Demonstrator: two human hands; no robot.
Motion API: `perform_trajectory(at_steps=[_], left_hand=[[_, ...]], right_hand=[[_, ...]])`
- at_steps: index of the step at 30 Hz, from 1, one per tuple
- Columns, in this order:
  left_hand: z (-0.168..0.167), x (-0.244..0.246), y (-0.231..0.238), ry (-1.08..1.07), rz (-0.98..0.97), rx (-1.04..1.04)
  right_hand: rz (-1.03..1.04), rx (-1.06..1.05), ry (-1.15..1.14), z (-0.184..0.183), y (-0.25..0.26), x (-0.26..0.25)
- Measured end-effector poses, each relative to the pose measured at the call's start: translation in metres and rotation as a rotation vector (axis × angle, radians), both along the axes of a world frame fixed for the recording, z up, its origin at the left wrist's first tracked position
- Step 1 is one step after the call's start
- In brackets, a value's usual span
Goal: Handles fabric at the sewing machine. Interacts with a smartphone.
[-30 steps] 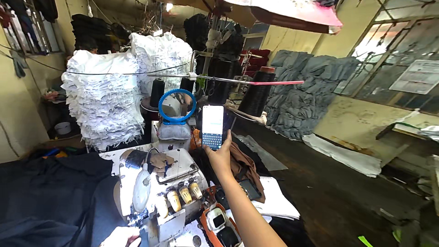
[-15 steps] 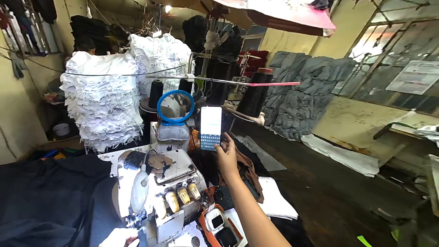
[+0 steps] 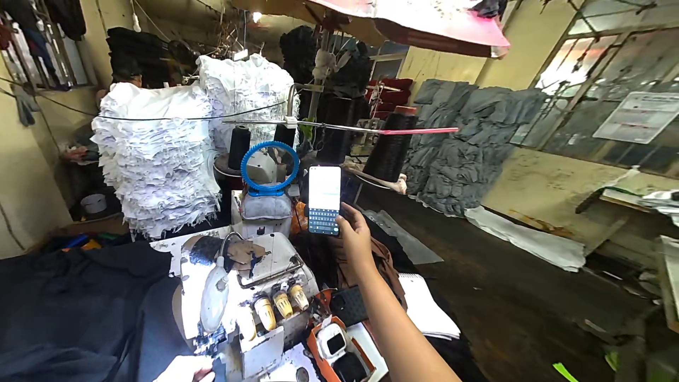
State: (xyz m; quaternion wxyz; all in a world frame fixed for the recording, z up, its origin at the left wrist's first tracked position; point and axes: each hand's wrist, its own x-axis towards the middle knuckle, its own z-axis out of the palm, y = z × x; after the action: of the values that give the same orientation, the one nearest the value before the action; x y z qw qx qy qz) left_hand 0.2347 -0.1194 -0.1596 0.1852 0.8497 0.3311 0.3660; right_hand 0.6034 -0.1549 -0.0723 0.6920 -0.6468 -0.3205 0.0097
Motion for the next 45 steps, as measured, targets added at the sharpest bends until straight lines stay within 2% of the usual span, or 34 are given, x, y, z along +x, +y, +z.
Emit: perform_trajectory(at_steps=[9,21,25,29,33,37,40,43,45], left_hand=[[-0.003,0.001,0.0,-0.011,0.008,-0.017],[-0.005,-0.001,0.002,-0.013,0.002,0.007],[-0.005,-0.002,0.001,-0.015,0.006,0.026],[-0.007,-0.004,0.005,-0.017,-0.053,0.005],[-0.012,-0.002,0.009,-0.079,-0.008,0.006],[-0.011,-0.004,0.013,-0.108,-0.014,-0.131],[-0.012,-0.006,0.015,-0.087,-0.016,-0.172],[-0.01,-0.006,0.015,-0.079,-0.008,-0.179],[-0.008,-0.006,0.015,-0.069,-0.013,-0.187]], right_hand=[[0.038,-0.018,-0.073,0.012,0.003,0.005],[-0.01,-0.031,-0.052,0.015,0.006,0.004],[-0.008,0.041,-0.037,0.007,-0.012,-0.003],[-0.03,0.151,-0.09,-0.007,-0.049,-0.042],[0.156,0.144,-0.152,-0.039,-0.082,-0.107],[0.41,0.014,-0.043,-0.087,-0.091,-0.164],[0.511,-0.158,0.031,-0.116,-0.087,-0.198],[0.607,-0.26,0.085,-0.126,-0.077,-0.224],[0.598,-0.293,0.111,-0.127,-0.069,-0.237]])
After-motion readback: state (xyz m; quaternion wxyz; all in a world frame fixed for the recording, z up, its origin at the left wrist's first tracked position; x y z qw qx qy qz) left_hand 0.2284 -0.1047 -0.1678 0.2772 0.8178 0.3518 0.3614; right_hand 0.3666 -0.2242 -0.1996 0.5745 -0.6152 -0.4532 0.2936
